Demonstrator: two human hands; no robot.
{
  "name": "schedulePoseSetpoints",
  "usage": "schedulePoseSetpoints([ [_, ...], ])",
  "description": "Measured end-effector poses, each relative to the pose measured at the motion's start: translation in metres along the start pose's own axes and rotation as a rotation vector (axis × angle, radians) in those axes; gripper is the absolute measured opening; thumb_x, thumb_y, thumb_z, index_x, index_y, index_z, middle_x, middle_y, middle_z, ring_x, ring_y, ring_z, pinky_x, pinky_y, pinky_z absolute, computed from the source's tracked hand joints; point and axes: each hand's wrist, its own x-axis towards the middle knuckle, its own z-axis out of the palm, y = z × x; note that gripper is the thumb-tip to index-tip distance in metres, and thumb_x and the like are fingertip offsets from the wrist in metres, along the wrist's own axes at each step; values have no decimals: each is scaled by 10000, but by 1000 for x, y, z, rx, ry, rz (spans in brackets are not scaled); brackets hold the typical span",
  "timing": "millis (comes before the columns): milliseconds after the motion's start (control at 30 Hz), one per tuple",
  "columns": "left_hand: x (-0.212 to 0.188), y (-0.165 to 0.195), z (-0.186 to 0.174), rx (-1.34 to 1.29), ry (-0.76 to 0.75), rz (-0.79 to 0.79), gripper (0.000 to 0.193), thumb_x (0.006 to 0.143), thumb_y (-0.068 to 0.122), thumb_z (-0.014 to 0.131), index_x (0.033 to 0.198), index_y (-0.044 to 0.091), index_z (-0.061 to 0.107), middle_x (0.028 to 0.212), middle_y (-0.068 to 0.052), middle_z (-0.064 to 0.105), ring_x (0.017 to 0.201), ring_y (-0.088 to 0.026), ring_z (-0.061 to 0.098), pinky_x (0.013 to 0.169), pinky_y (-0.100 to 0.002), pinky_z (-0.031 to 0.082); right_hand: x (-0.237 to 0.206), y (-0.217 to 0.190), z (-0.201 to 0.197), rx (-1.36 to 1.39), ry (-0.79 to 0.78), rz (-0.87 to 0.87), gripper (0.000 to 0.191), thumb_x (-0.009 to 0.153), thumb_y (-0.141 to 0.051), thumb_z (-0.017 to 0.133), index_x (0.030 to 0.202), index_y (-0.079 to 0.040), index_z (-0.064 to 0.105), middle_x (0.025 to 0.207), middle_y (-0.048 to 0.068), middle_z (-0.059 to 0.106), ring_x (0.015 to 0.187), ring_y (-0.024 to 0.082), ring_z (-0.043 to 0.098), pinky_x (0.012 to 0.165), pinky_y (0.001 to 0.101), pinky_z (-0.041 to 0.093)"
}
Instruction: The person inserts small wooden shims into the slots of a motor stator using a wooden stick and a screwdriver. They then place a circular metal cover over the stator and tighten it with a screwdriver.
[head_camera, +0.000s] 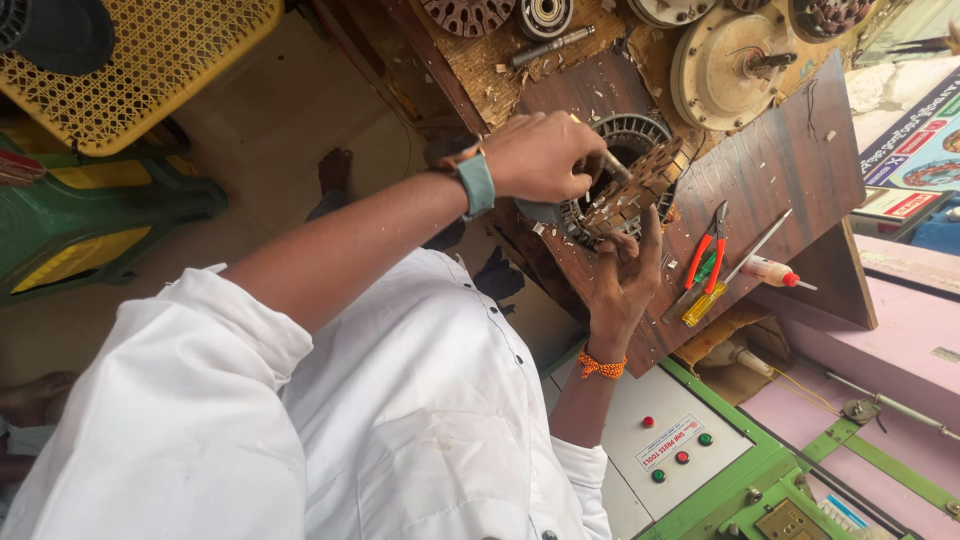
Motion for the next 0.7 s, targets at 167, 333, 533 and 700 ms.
schedulePoseSetpoints([
  [167,-18,7,33,-329,196,409,591,809,167,773,1351,120,543,1279,-171,599,1263,-353,580,1083,-462,481,-6,-7,1,133,-63,-163,723,949,168,484,1583,-96,259,1599,161,402,1236,182,603,1045,306,539],
  [333,-37,17,68,-488,321,425,812,765,115,844,1454,109,415,1337,-212,513,1281,-402,530,1089,-491,463,-9,-13,6,95,-66,-154,781,870,205,421,1573,-109,290,1594,147,403,1245,182,555,1028,315,528],
  [533,-28,32,71,-425,358,214,542,846,94,784,1316,144,518,1225,-112,639,1059,-265,747,909,-386,636,-3,-30,8,3,-44,-86,912,752,213,325,1615,-83,311,1545,141,438,1228,181,607,1056,329,541],
  [700,-8,42,43,-334,310,272,527,849,157,815,1280,108,517,1146,-138,690,1024,-286,737,880,-413,610,12,-50,4,-49,-53,-44,914,789,194,355,1657,-82,277,1515,147,493,1116,157,681,969,312,597],
])
